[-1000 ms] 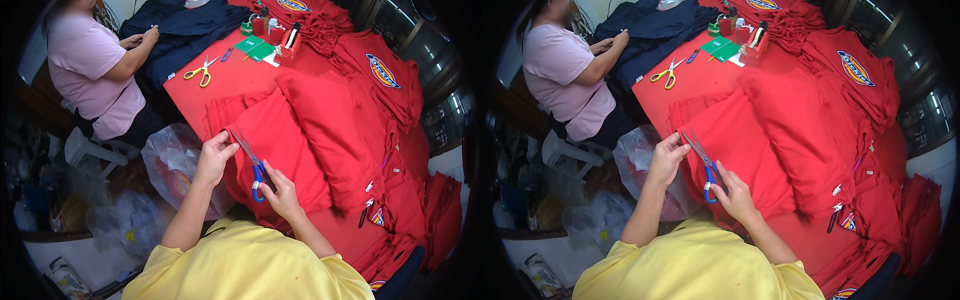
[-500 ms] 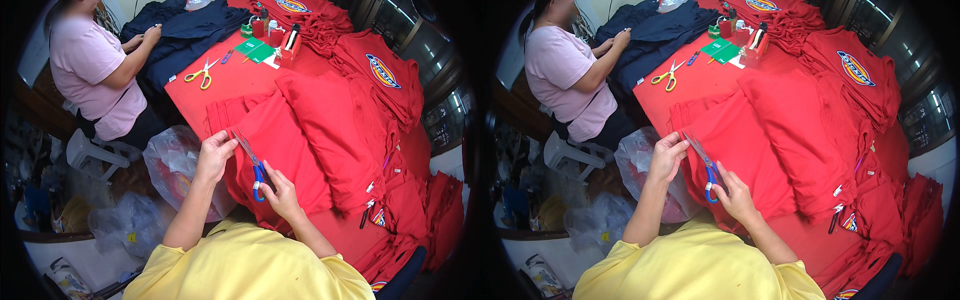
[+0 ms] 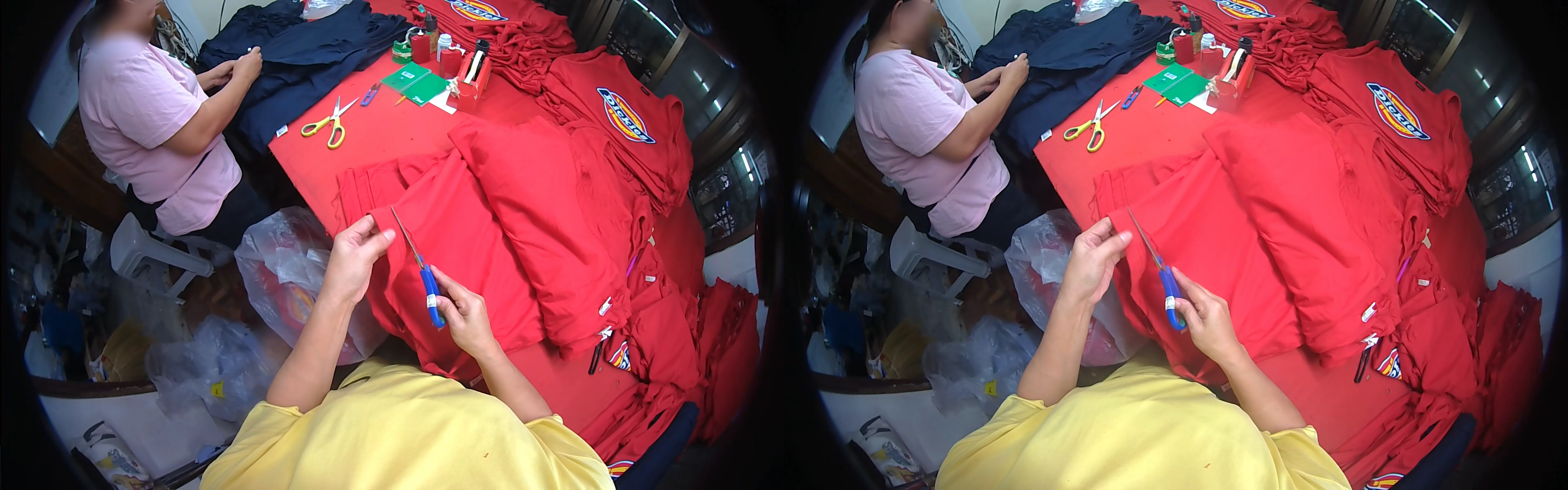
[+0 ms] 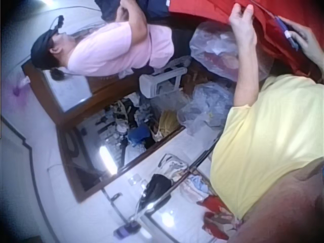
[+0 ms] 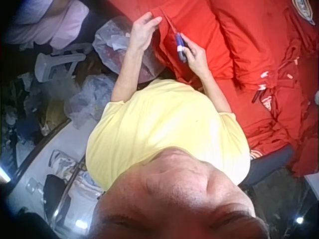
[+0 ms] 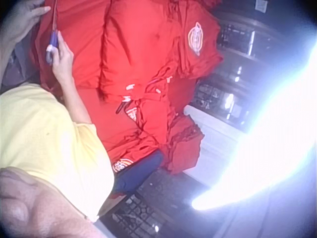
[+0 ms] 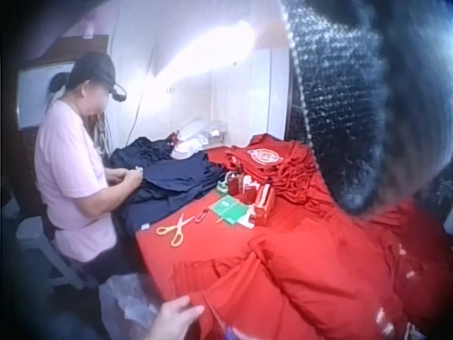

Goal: The person cuts white tags off red garments using shears and moves the garments to a stack.

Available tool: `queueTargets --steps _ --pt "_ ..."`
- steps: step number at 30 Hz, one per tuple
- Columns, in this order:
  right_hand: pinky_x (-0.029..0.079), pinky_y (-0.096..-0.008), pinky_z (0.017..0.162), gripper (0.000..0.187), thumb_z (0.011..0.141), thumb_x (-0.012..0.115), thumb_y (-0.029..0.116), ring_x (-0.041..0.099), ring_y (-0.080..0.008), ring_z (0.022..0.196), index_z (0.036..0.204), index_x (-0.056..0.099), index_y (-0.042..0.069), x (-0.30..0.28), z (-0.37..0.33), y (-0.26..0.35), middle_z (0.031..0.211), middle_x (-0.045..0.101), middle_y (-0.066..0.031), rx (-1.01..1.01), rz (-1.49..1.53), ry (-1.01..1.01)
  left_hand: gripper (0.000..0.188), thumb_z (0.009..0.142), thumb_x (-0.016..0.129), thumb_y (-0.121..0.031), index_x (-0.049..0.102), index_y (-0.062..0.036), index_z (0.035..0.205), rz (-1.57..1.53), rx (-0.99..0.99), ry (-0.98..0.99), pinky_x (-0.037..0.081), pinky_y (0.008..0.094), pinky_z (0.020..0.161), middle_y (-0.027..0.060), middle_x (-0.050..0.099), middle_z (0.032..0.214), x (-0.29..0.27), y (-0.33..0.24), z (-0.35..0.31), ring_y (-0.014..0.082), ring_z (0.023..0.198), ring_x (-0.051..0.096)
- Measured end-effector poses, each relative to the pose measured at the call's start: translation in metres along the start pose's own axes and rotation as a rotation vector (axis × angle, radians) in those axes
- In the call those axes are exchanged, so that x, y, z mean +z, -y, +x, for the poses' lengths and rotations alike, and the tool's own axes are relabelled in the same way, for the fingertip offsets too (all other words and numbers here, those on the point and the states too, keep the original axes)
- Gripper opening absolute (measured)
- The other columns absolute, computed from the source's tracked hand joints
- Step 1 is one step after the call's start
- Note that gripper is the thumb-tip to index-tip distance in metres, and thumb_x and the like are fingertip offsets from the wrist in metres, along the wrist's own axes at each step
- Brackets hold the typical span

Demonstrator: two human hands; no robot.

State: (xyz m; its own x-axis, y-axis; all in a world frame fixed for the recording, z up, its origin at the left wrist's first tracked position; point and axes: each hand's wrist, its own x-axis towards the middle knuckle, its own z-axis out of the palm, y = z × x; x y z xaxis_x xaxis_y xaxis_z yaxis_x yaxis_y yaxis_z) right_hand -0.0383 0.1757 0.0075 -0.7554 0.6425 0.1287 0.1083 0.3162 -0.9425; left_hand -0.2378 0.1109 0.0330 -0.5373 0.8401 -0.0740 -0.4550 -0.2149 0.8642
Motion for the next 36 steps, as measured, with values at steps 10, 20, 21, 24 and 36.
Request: queueTargets --steps 10,20,21,24,36 --pt "0.044 -0.0328 0.055 0.058 0.081 0.069 0.011 0.05 -0.0206 0.057 0.134 0.046 0.002 0.0 0.007 0.008 0.08 0.053 -0.012 -0.181 -0.259 -0.036 0.03 0.088 0.052 0.006 0.056 0.0046 0.118 0.046 -0.017 -0.082 0.054 0.0332 0.086 0.0123 0.064 0.109 0.005 -0.008 -0.002 0.019 0.099 0.063" --pt "0.046 -0.0306 0.06 0.051 0.086 0.063 0.006 0.053 -0.0192 0.062 0.134 0.047 0.002 -0.003 0.007 0.011 0.081 0.055 -0.0119 -0.033 -0.075 0.007 0.033 0.088 0.055 0.006 0.056 0.0018 0.121 -0.008 0.011 -0.036 0.053 0.0251 0.08 0.0084 0.065 0.107 0.01 -0.009 -0.004 0.0123 0.094 0.062" --pt "0.046 -0.0306 0.061 0.051 0.086 0.063 0.006 0.054 -0.0191 0.063 0.134 0.047 0.002 -0.002 0.006 0.008 0.081 0.056 -0.0119 -0.04 -0.083 0.005 0.034 0.087 0.055 0.006 0.055 0.0016 0.121 -0.012 0.011 -0.031 0.053 0.0252 0.08 0.0083 0.065 0.107 0.01 -0.009 -0.004 0.0122 0.094 0.062" --pt "0.046 -0.0306 0.062 0.05 0.087 0.062 0.006 0.054 -0.0197 0.064 0.134 0.047 0.001 -0.003 0.009 0.015 0.081 0.056 -0.0123 -0.115 -0.135 0.0 0.037 0.087 0.055 0.007 0.053 0.0011 0.124 0.008 -0.016 -0.004 0.053 0.025 0.08 0.0075 0.064 0.109 0.006 -0.008 -0.005 0.012 0.095 0.062" --pt "0.047 -0.0326 0.063 0.051 0.087 0.063 0.008 0.056 -0.0231 0.065 0.135 0.046 0.002 0.0 0.009 0.003 0.084 0.057 -0.0142 -0.122 -0.168 0.001 0.028 0.088 0.055 0.004 0.057 0.0024 0.116 -0.067 0.007 -0.054 0.045 0.0195 0.071 0.0033 0.063 0.103 -0.004 0.0 0.005 0.0054 0.079 0.057"
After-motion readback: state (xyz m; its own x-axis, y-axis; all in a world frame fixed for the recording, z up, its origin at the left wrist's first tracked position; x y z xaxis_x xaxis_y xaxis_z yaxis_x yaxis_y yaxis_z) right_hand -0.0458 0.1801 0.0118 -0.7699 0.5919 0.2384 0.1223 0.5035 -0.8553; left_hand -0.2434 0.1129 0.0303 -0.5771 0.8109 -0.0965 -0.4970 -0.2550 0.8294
